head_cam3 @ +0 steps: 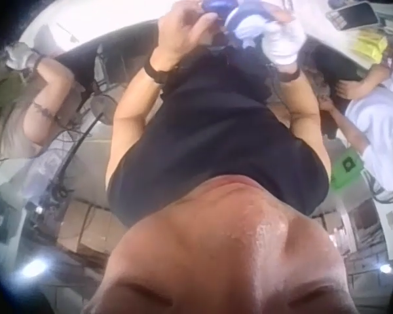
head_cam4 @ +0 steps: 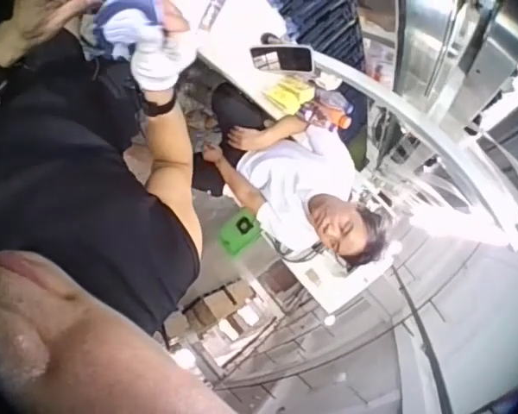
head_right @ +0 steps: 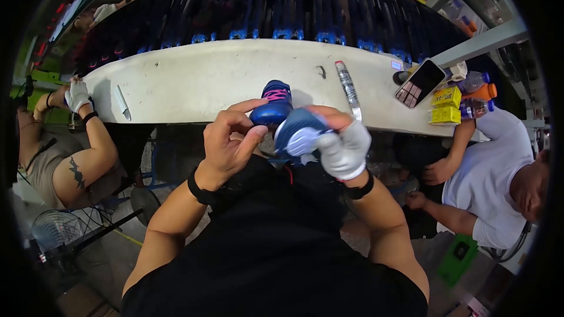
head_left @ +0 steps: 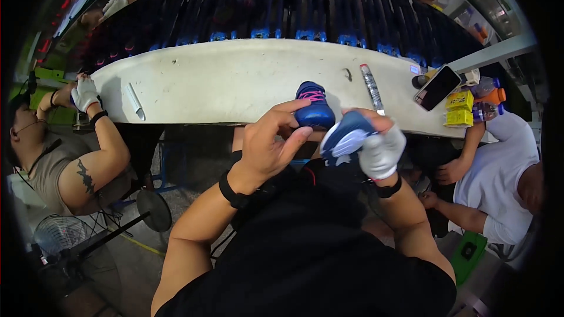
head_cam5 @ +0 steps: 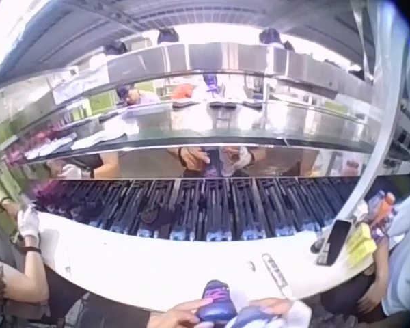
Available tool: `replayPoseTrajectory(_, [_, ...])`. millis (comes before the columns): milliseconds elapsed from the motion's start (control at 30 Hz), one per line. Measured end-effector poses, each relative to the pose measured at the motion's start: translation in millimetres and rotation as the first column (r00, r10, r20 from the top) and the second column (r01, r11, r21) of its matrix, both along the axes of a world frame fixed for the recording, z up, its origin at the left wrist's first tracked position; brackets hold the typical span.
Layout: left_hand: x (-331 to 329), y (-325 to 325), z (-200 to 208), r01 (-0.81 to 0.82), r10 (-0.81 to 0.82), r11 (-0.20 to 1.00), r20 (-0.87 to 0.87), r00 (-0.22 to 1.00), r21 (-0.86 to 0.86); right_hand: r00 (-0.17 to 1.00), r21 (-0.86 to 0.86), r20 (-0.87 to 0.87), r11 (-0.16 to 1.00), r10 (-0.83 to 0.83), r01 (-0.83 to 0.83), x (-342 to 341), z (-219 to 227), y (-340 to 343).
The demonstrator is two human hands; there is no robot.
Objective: Inspect blue sneakers on a production bench and place them onto a conveyor belt system.
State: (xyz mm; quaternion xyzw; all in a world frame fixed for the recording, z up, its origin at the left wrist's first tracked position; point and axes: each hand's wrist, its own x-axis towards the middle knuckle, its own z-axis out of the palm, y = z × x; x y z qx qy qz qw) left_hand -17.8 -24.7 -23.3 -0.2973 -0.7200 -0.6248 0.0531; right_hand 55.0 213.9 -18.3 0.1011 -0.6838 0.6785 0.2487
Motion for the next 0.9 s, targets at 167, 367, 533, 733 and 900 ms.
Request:
replayPoseTrajectory(167, [5.9, -0.6, 12.7, 0.077, -0.075, 0.997, -0.224, 0.972, -0.002, 0.998, -0.010, 0.029, 0.999, 0.054, -0.054, 11.3, -27.1, -25.3])
replayPoseTrajectory(367, [3.6, -2.4, 15.4, 0.014, -0.036, 0.993, -0.196, 0.980, -0.114, 0.999, 0.235, -0.046, 0.972, 0.007, 0.004, 0.0, -35.1, -20.4])
replayPoseTrajectory(533, [1.6, -1.9, 13.6, -0.016, -0.011, 0.993, -0.227, 0.974, -0.118, 0.998, 0.288, -0.059, 0.958, 0.007, 0.010, -3.0, -35.2, -16.6])
replayPoseTrajectory(733, [2.5, -6.1, 5.4, 0.002, -0.015, 0.996, -0.146, 0.989, -0.086, 0.997, 0.132, 0.040, 0.988, 0.070, -0.074, -6.6, -25.2, -22.1])
replayPoseTrajectory(900, [-2.7, -14.8, 1.2, 0.026, -0.027, 1.000, 0.028, 0.999, 0.013, 0.997, 0.066, -0.022, 0.996, 0.069, -0.067, -23.9, -38.7, -31.0])
